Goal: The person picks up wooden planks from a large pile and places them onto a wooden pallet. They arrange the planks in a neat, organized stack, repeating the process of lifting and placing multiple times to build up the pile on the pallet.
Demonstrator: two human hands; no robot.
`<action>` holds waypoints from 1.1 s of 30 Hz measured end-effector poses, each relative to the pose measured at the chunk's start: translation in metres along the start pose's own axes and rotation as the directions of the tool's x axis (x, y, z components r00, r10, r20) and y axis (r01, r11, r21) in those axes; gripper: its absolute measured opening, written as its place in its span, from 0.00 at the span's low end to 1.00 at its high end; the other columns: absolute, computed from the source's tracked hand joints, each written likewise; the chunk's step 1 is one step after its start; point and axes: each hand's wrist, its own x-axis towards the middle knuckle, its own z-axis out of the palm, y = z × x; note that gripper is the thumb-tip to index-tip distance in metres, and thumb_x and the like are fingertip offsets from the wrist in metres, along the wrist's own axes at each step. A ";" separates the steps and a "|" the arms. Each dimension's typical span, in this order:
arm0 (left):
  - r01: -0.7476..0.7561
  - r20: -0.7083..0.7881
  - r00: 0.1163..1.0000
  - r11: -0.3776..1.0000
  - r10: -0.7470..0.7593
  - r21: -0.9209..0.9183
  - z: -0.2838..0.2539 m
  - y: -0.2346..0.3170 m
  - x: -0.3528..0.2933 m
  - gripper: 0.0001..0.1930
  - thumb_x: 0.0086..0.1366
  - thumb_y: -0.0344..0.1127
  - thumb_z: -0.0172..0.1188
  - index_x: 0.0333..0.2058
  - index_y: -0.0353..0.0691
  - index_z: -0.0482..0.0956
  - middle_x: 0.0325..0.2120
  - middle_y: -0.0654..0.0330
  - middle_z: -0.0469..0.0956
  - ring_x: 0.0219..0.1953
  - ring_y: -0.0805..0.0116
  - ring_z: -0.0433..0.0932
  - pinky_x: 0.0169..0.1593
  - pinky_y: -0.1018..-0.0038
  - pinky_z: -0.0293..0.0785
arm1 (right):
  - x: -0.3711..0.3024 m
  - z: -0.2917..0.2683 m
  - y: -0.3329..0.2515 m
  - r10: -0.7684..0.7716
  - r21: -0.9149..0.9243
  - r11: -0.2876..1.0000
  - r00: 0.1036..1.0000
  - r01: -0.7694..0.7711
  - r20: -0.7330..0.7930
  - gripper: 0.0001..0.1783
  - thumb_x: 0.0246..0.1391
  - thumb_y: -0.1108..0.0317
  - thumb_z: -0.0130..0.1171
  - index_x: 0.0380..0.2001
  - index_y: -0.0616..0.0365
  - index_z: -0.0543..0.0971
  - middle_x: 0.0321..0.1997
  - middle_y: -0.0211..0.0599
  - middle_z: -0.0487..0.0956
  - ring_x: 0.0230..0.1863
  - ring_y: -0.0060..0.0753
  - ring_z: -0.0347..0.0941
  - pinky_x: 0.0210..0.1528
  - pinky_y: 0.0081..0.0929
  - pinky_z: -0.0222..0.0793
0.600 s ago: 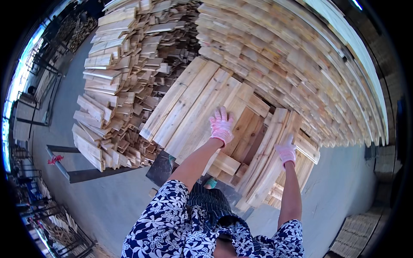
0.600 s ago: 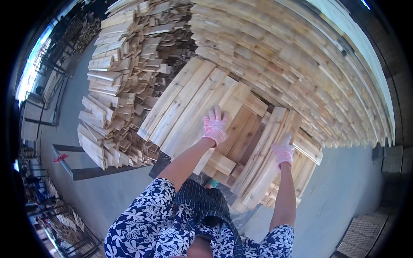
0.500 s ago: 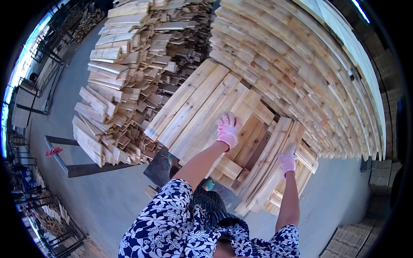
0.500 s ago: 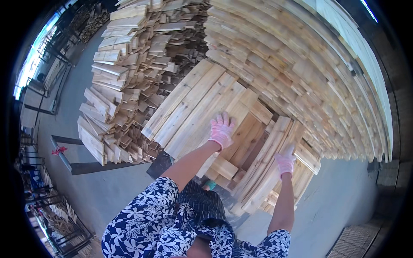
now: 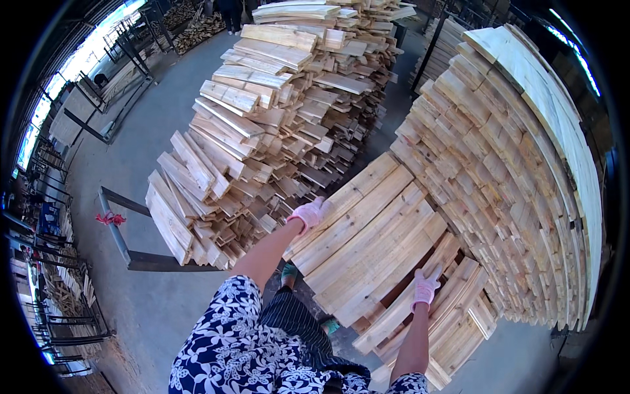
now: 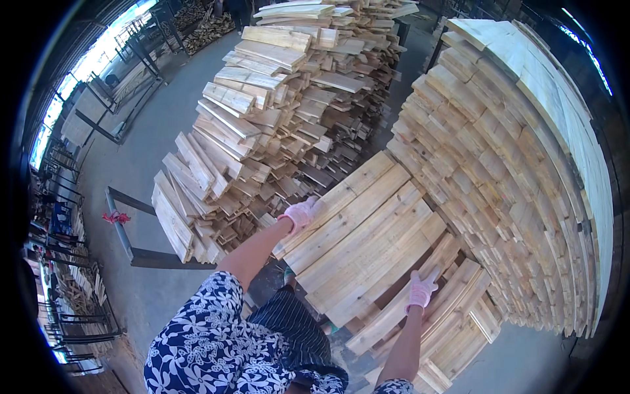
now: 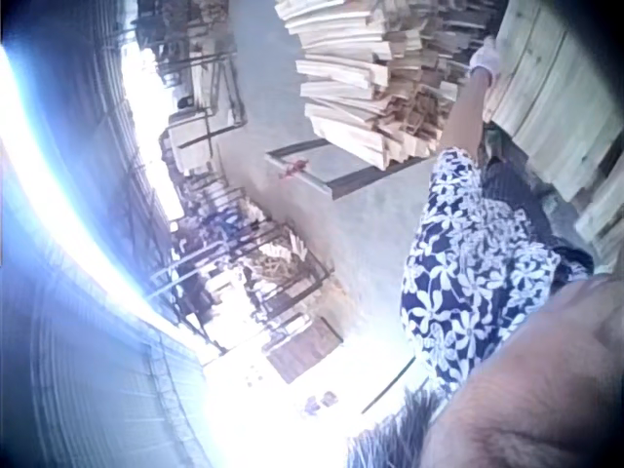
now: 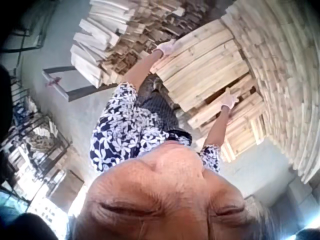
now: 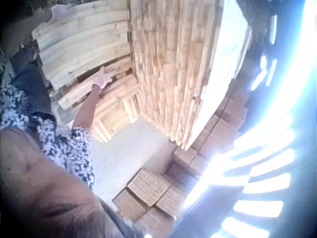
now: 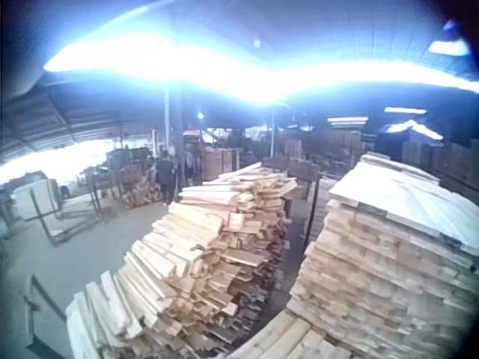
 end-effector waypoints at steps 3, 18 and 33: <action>0.035 0.076 0.997 0.998 -0.031 -0.050 -0.009 0.035 -0.003 0.42 0.73 0.67 0.37 0.74 0.41 0.50 0.59 0.38 0.75 0.62 0.41 0.74 0.64 0.57 0.69 | 0.012 0.026 0.002 -0.052 0.064 0.996 0.995 0.057 -0.084 0.42 0.66 0.41 0.49 0.78 0.33 0.49 0.66 0.79 0.60 0.57 0.76 0.72 0.61 0.57 0.69; -0.376 -0.308 0.845 0.896 0.436 0.236 0.041 0.142 -0.105 0.33 0.66 0.48 0.60 0.67 0.42 0.64 0.61 0.43 0.71 0.64 0.39 0.67 0.69 0.52 0.61 | -0.036 -0.098 0.136 0.306 -0.175 0.927 0.939 -0.332 -0.158 0.64 0.47 0.29 0.64 0.79 0.32 0.40 0.71 0.74 0.56 0.65 0.77 0.65 0.64 0.59 0.66; -0.128 0.309 0.934 0.975 0.180 -0.181 0.338 0.327 -0.226 0.51 0.60 0.64 0.63 0.75 0.50 0.48 0.66 0.36 0.63 0.70 0.36 0.59 0.68 0.45 0.62 | -0.024 -0.073 0.245 0.106 0.382 0.920 0.994 -0.084 -0.038 0.44 0.59 0.45 0.65 0.65 0.72 0.67 0.59 0.57 0.77 0.57 0.49 0.76 0.61 0.37 0.69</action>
